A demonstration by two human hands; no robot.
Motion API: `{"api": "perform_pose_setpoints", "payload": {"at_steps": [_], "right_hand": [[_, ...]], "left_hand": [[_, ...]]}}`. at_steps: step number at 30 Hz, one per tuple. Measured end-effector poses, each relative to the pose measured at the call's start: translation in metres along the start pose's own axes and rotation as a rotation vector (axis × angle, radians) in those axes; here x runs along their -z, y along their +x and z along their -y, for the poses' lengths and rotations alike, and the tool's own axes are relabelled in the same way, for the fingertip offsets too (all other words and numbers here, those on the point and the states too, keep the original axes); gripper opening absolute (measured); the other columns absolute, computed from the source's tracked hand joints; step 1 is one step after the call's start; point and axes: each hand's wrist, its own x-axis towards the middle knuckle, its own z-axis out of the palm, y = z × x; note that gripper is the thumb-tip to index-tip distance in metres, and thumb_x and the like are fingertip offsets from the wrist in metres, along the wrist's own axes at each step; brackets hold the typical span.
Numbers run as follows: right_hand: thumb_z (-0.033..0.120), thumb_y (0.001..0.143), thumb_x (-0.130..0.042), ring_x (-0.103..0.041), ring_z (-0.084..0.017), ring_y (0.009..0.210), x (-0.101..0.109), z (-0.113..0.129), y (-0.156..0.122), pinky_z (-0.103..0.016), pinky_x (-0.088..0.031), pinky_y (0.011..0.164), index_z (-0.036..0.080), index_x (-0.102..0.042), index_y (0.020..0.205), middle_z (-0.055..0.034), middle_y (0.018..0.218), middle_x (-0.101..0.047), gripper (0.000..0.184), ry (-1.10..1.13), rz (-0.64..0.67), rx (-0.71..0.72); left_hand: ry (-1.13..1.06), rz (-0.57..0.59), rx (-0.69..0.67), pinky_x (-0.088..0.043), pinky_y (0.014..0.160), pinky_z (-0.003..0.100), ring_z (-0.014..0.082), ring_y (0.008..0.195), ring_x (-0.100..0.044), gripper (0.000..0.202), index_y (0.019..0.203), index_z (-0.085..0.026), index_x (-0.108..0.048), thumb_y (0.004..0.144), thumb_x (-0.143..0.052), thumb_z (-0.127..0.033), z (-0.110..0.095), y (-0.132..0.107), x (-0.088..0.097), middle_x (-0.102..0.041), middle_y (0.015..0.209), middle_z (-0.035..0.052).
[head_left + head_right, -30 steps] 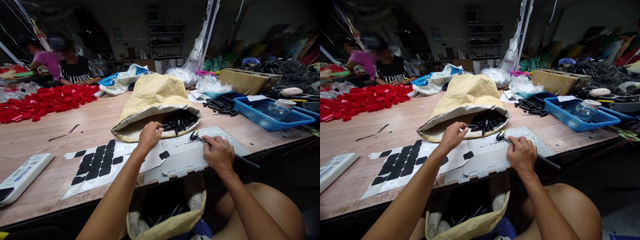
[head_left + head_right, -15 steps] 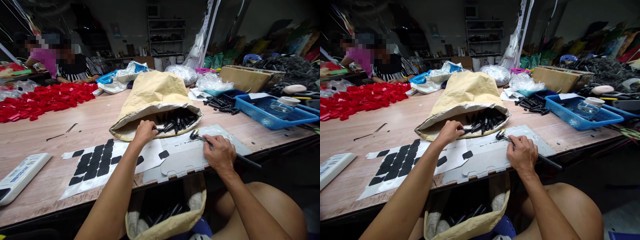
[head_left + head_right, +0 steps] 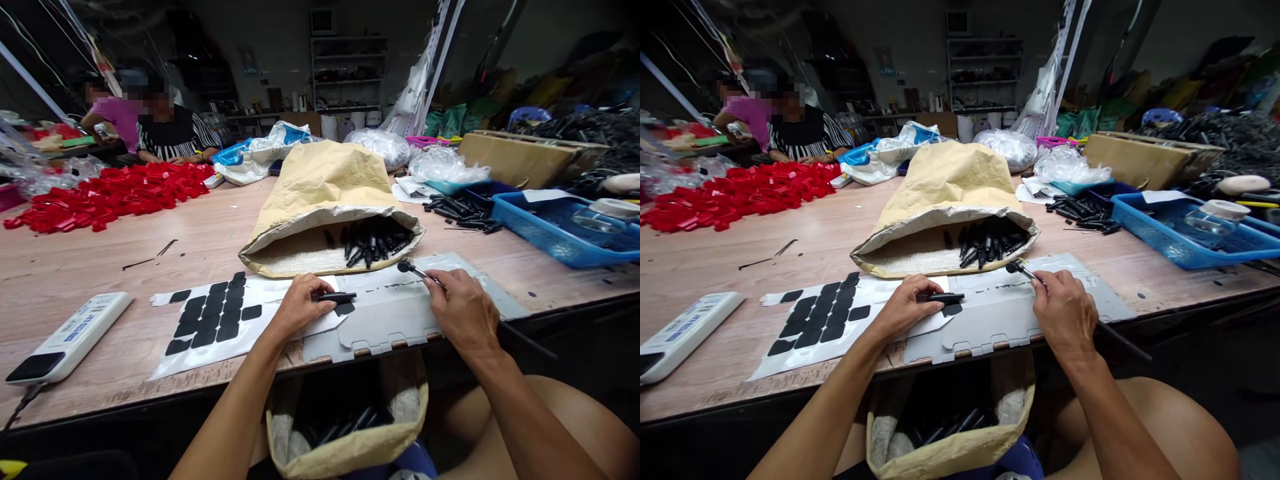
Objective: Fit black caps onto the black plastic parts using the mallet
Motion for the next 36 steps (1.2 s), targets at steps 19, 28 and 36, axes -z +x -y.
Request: {"api": "perform_pose_setpoints", "payload": {"at_steps": [19, 28, 36], "right_hand": [[0.022, 0.103, -0.046, -0.063, -0.015, 0.075, 0.002, 0.105, -0.042, -0.027, -0.037, 0.059, 0.033, -0.068, 0.13, -0.0009, 0.091, -0.065, 0.036, 0.202, 0.212, 0.295], [0.028, 0.103, -0.048, -0.064, -0.015, 0.082, 0.006, 0.106, -0.037, -0.027, -0.038, 0.062, 0.032, -0.066, 0.133, -0.0007, 0.094, -0.066, 0.035, 0.247, 0.121, 0.292], [0.022, 0.102, -0.049, -0.063, -0.014, 0.077, -0.001, 0.11, -0.044, -0.027, -0.038, 0.06, 0.032, -0.067, 0.131, -0.0003, 0.091, -0.064, 0.036, 0.209, 0.178, 0.326]], "left_hand": [[0.053, -0.06, -0.029, -0.04, 0.088, 0.034, 0.0227, 0.095, -0.056, 0.009, 0.085, -0.022, -0.074, 0.076, -0.078, -0.024, 0.004, -0.001, -0.004, -0.068, 0.088, 0.0009], [0.033, -0.056, -0.038, -0.039, 0.092, 0.035, 0.0231, 0.097, -0.055, 0.018, 0.094, -0.023, -0.078, 0.076, -0.078, -0.019, 0.007, -0.001, -0.005, -0.068, 0.09, 0.0018], [0.091, -0.024, -0.049, -0.039, 0.088, 0.036, 0.0233, 0.095, -0.053, 0.003, 0.081, -0.021, -0.075, 0.079, -0.073, -0.021, 0.003, -0.001, -0.003, -0.062, 0.085, 0.002]]}}
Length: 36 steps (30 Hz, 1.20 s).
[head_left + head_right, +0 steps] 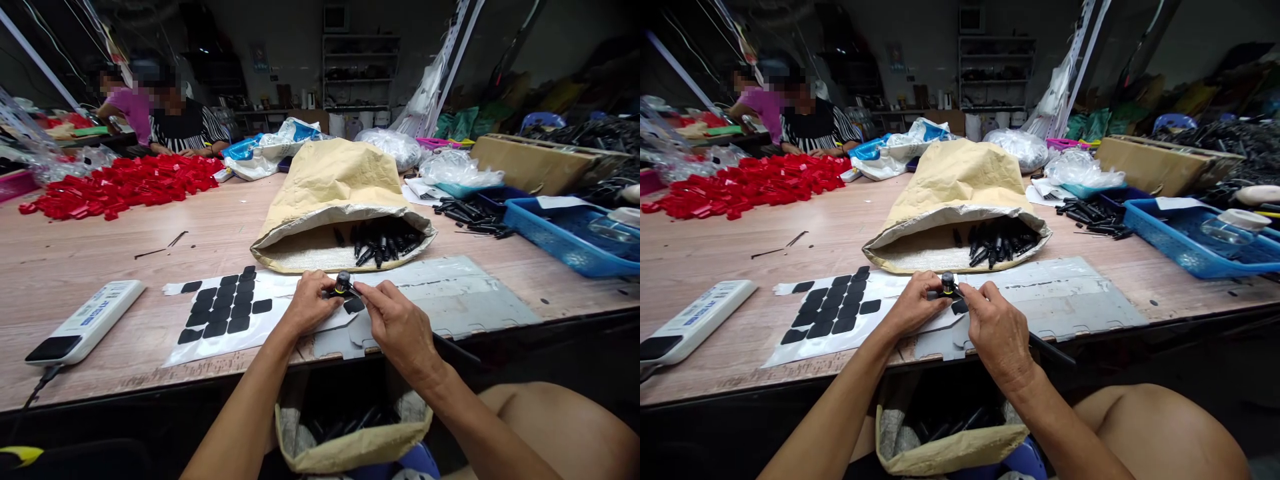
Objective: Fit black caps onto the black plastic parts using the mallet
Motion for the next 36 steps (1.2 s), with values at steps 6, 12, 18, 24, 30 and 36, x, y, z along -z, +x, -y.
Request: {"api": "perform_pose_setpoints", "payload": {"at_steps": [6, 12, 18, 24, 30, 36], "right_hand": [[0.026, 0.102, -0.051, -0.065, -0.015, 0.084, 0.007, -0.004, 0.006, -0.027, -0.041, 0.065, 0.032, -0.068, 0.131, 0.0001, 0.094, -0.066, 0.033, 0.071, -0.092, -0.026], [0.028, 0.103, -0.05, -0.066, -0.016, 0.087, 0.011, -0.008, 0.007, -0.027, -0.044, 0.068, 0.031, -0.069, 0.13, -0.0003, 0.095, -0.067, 0.033, 0.1, -0.092, -0.066], [0.025, 0.103, -0.047, -0.066, -0.017, 0.092, 0.008, -0.007, 0.004, -0.027, -0.046, 0.073, 0.03, -0.068, 0.13, -0.0015, 0.096, -0.067, 0.034, 0.132, -0.066, -0.042], [0.024, 0.102, -0.049, -0.066, -0.017, 0.089, 0.008, -0.005, 0.004, -0.027, -0.046, 0.071, 0.03, -0.067, 0.131, -0.0013, 0.095, -0.067, 0.035, 0.115, -0.078, -0.032], [0.023, 0.101, -0.047, -0.066, -0.017, 0.09, 0.008, -0.004, 0.004, -0.026, -0.047, 0.071, 0.028, -0.068, 0.13, -0.0024, 0.096, -0.068, 0.035, 0.123, -0.07, -0.014], [0.023, 0.103, -0.046, -0.066, -0.017, 0.087, 0.004, -0.001, 0.001, -0.025, -0.045, 0.07, 0.03, -0.067, 0.132, -0.0027, 0.096, -0.067, 0.037, 0.106, -0.061, 0.038]], "left_hand": [[-0.04, -0.027, 0.005, -0.038, 0.089, 0.036, 0.0236, 0.096, -0.054, 0.019, 0.098, -0.025, -0.079, 0.079, -0.078, -0.024, 0.002, 0.0, -0.002, -0.067, 0.088, 0.0021], [-0.049, -0.021, 0.012, -0.039, 0.09, 0.037, 0.0237, 0.096, -0.056, 0.016, 0.092, -0.024, -0.079, 0.077, -0.079, -0.02, 0.001, 0.0, -0.001, -0.069, 0.088, 0.0021], [-0.067, -0.056, 0.0, -0.04, 0.091, 0.036, 0.023, 0.097, -0.057, 0.018, 0.091, -0.023, -0.076, 0.074, -0.079, -0.018, 0.0, 0.0, -0.001, -0.072, 0.091, 0.0012], [-0.075, -0.043, -0.001, -0.04, 0.091, 0.036, 0.0219, 0.095, -0.058, 0.017, 0.092, -0.023, -0.077, 0.075, -0.079, -0.019, 0.004, 0.001, -0.003, -0.071, 0.089, 0.0009], [-0.059, -0.026, 0.013, -0.039, 0.09, 0.036, 0.0225, 0.097, -0.056, 0.016, 0.092, -0.021, -0.077, 0.076, -0.079, -0.019, 0.004, 0.001, -0.002, -0.069, 0.09, 0.0017], [-0.022, 0.0, 0.0, -0.039, 0.085, 0.036, 0.0227, 0.093, -0.055, 0.007, 0.077, -0.02, -0.072, 0.08, -0.075, -0.026, 0.004, 0.002, 0.0, -0.064, 0.085, 0.0018]]}}
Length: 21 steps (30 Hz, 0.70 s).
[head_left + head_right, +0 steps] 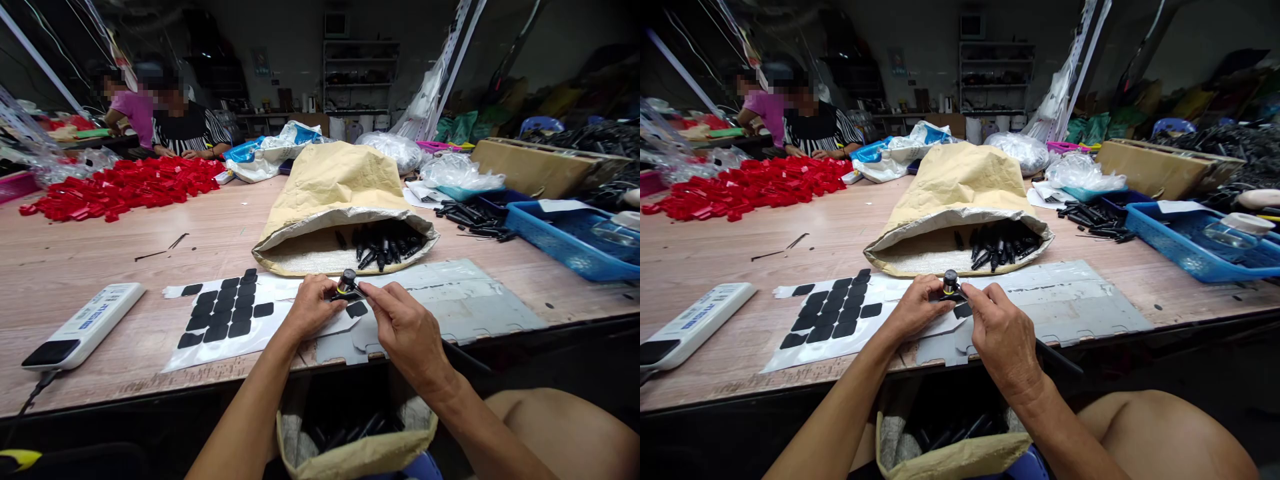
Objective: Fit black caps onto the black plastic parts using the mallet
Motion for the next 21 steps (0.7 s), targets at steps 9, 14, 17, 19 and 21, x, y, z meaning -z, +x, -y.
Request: {"api": "perform_pose_setpoints", "payload": {"at_steps": [9, 14, 17, 19, 21], "right_hand": [[0.021, 0.101, -0.049, -0.064, -0.014, 0.077, 0.0031, 0.0036, 0.0014, -0.024, -0.04, 0.06, 0.034, -0.07, 0.128, -0.0007, 0.09, -0.066, 0.036, -0.111, -0.006, 0.03], [0.018, 0.101, -0.047, -0.065, -0.014, 0.081, 0.0024, 0.0045, 0.0006, -0.024, -0.043, 0.065, 0.032, -0.068, 0.132, -0.002, 0.095, -0.067, 0.04, -0.055, -0.087, 0.042], [0.016, 0.099, -0.048, -0.064, -0.014, 0.076, -0.0019, 0.0018, -0.0015, -0.025, -0.041, 0.06, 0.033, -0.07, 0.128, -0.0004, 0.091, -0.067, 0.04, -0.106, 0.008, 0.039], [0.017, 0.1, -0.049, -0.065, -0.014, 0.077, -0.0008, -0.001, -0.0017, -0.024, -0.041, 0.061, 0.033, -0.07, 0.127, -0.0003, 0.09, -0.067, 0.038, -0.09, 0.003, 0.027], [0.02, 0.101, -0.049, -0.066, -0.014, 0.081, 0.0028, -0.0034, -0.0015, -0.024, -0.044, 0.065, 0.032, -0.07, 0.129, -0.0014, 0.093, -0.068, 0.037, -0.051, -0.067, 0.015]], "left_hand": [[-0.035, -0.007, 0.029, -0.04, 0.088, 0.036, 0.0236, 0.096, -0.056, 0.002, 0.078, -0.022, -0.074, 0.077, -0.075, -0.023, 0.0002, 0.0002, -0.0006, -0.067, 0.086, 0.002], [-0.059, 0.0, 0.039, -0.041, 0.091, 0.037, 0.0245, 0.099, -0.056, 0.014, 0.09, -0.024, -0.079, 0.076, -0.076, -0.023, -0.0004, 0.0002, 0.0002, -0.067, 0.087, 0.0025], [-0.028, -0.009, 0.023, -0.041, 0.086, 0.036, 0.0232, 0.093, -0.056, 0.002, 0.076, -0.021, -0.075, 0.077, -0.075, -0.022, -0.0021, -0.0003, 0.0007, -0.065, 0.082, 0.0022], [-0.03, -0.013, 0.021, -0.041, 0.087, 0.036, 0.0234, 0.094, -0.056, 0.001, 0.076, -0.021, -0.075, 0.077, -0.075, -0.021, -0.0027, -0.0005, 0.0009, -0.066, 0.084, 0.0023], [-0.041, -0.01, 0.028, -0.041, 0.09, 0.037, 0.0242, 0.097, -0.057, 0.009, 0.084, -0.024, -0.079, 0.076, -0.075, -0.02, -0.0026, -0.0003, 0.0009, -0.068, 0.087, 0.0024]]}}
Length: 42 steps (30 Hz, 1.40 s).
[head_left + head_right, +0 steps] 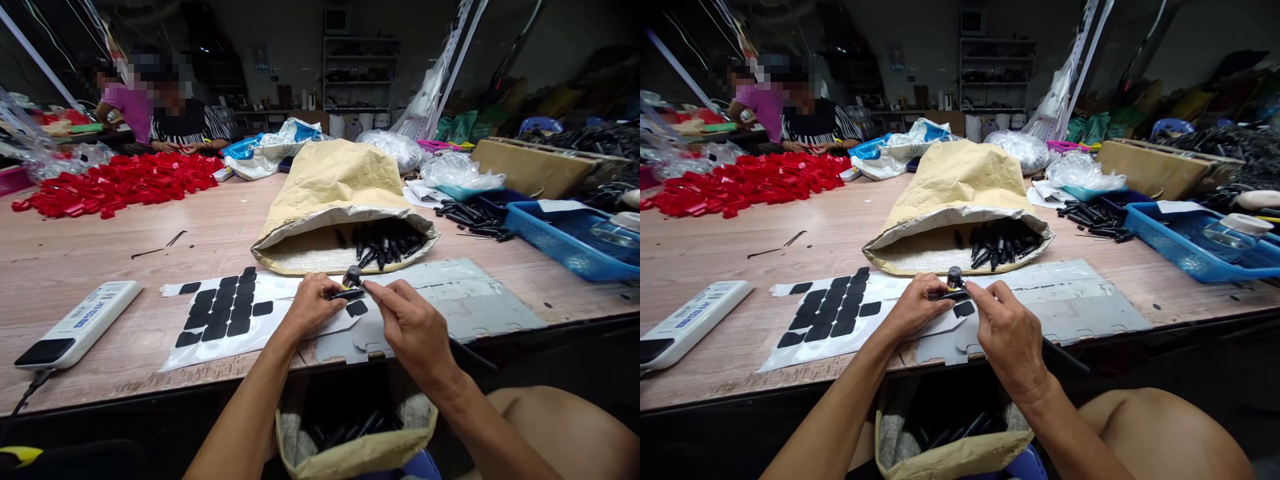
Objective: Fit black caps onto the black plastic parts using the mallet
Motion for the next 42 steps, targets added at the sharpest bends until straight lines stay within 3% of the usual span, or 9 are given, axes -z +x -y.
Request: {"api": "perform_pose_setpoints", "payload": {"at_steps": [3, 7, 10, 13, 18, 24, 28, 32, 42], "right_hand": [[0.021, 0.102, -0.047, -0.066, -0.015, 0.083, 0.003, -0.002, -0.001, -0.024, -0.046, 0.068, 0.031, -0.069, 0.13, -0.0023, 0.094, -0.068, 0.037, 0.006, -0.047, -0.016], [0.022, 0.102, -0.047, -0.066, -0.015, 0.081, 0.002, -0.004, -0.002, -0.024, -0.045, 0.064, 0.033, -0.07, 0.128, -0.0011, 0.091, -0.068, 0.036, -0.022, 0.056, -0.028], [0.024, 0.102, -0.047, -0.067, -0.015, 0.085, 0.007, -0.012, 0.002, -0.025, -0.047, 0.071, 0.031, -0.071, 0.127, -0.0025, 0.097, -0.071, 0.035, 0.009, -0.021, -0.04], [0.028, 0.101, -0.051, -0.067, -0.017, 0.086, 0.021, -0.033, 0.007, -0.028, -0.048, 0.073, 0.027, -0.073, 0.122, -0.0037, 0.1, -0.073, 0.031, -0.031, -0.095, -0.061], [0.034, 0.097, -0.057, -0.066, -0.016, 0.077, 0.04, -0.09, 0.003, -0.03, -0.041, 0.062, 0.029, -0.077, 0.111, -0.0003, 0.097, -0.073, 0.025, -0.282, -0.067, -0.103], [0.03, 0.095, -0.054, -0.061, -0.021, 0.082, 0.034, -0.142, -0.007, -0.034, -0.044, 0.07, 0.025, -0.079, 0.105, -0.0046, 0.09, -0.07, 0.027, -0.344, -0.046, -0.045], [0.029, 0.095, -0.052, -0.057, -0.024, 0.086, 0.02, -0.152, -0.011, -0.038, -0.046, 0.08, 0.021, -0.077, 0.107, -0.008, 0.09, -0.069, 0.029, -0.32, -0.075, -0.04], [0.028, 0.095, -0.052, -0.056, -0.024, 0.086, 0.014, -0.154, -0.014, -0.038, -0.045, 0.081, 0.022, -0.076, 0.109, -0.0082, 0.092, -0.069, 0.029, -0.302, -0.079, -0.078], [0.028, 0.095, -0.054, -0.058, -0.023, 0.089, 0.014, -0.152, -0.015, -0.036, -0.045, 0.081, 0.022, -0.076, 0.109, -0.0071, 0.093, -0.069, 0.026, -0.304, -0.1, -0.09]], "left_hand": [[-0.01, 0.006, 0.014, -0.041, 0.091, 0.037, 0.0249, 0.098, -0.057, 0.017, 0.091, -0.026, -0.081, 0.076, -0.075, -0.021, 0.001, 0.001, 0.0, -0.069, 0.087, 0.0025], [-0.012, -0.002, 0.024, -0.041, 0.091, 0.037, 0.0249, 0.098, -0.058, 0.017, 0.089, -0.024, -0.081, 0.075, -0.075, -0.019, 0.0, 0.0, -0.001, -0.069, 0.086, 0.0026], [0.005, -0.019, 0.014, -0.041, 0.091, 0.037, 0.0245, 0.097, -0.058, 0.015, 0.085, -0.024, -0.079, 0.073, -0.074, -0.018, -0.002, -0.001, -0.001, -0.07, 0.086, 0.0022], [0.052, -0.038, 0.014, -0.042, 0.088, 0.037, 0.0246, 0.095, -0.057, 0.011, 0.083, -0.023, -0.076, 0.073, -0.076, -0.02, -0.004, -0.003, -0.003, -0.07, 0.087, 0.0024], [0.07, -0.036, -0.01, -0.041, 0.084, 0.037, 0.0245, 0.093, -0.055, 0.015, 0.086, -0.022, -0.074, 0.077, -0.08, -0.032, -0.003, -0.003, -0.004, -0.069, 0.086, 0.0032], [-0.369, -0.126, 0.018, -0.044, 0.082, 0.032, 0.0206, 0.09, -0.059, 0.026, 0.098, -0.021, -0.073, 0.091, -0.066, -0.045, -0.001, -0.004, 0.002, -0.071, 0.094, 0.0035], [-0.752, -0.243, 0.087, -0.048, 0.082, 0.03, 0.0175, 0.084, -0.063, 0.029, 0.1, -0.018, -0.071, 0.087, -0.07, -0.044, -0.003, -0.003, 0.006, -0.073, 0.091, 0.0036], [-0.817, -0.356, 0.115, -0.048, 0.073, 0.027, 0.0138, 0.074, -0.061, 0.029, 0.097, -0.016, -0.068, 0.079, -0.079, -0.037, -0.005, -0.001, 0.009, -0.075, 0.091, 0.0036], [-1.045, -0.169, 0.169, -0.041, 0.06, 0.024, 0.0147, 0.071, -0.069, 0.035, 0.101, -0.018, -0.059, 0.078, -0.083, -0.031, -0.007, -0.004, 0.01, -0.078, 0.102, 0.0087]]}}
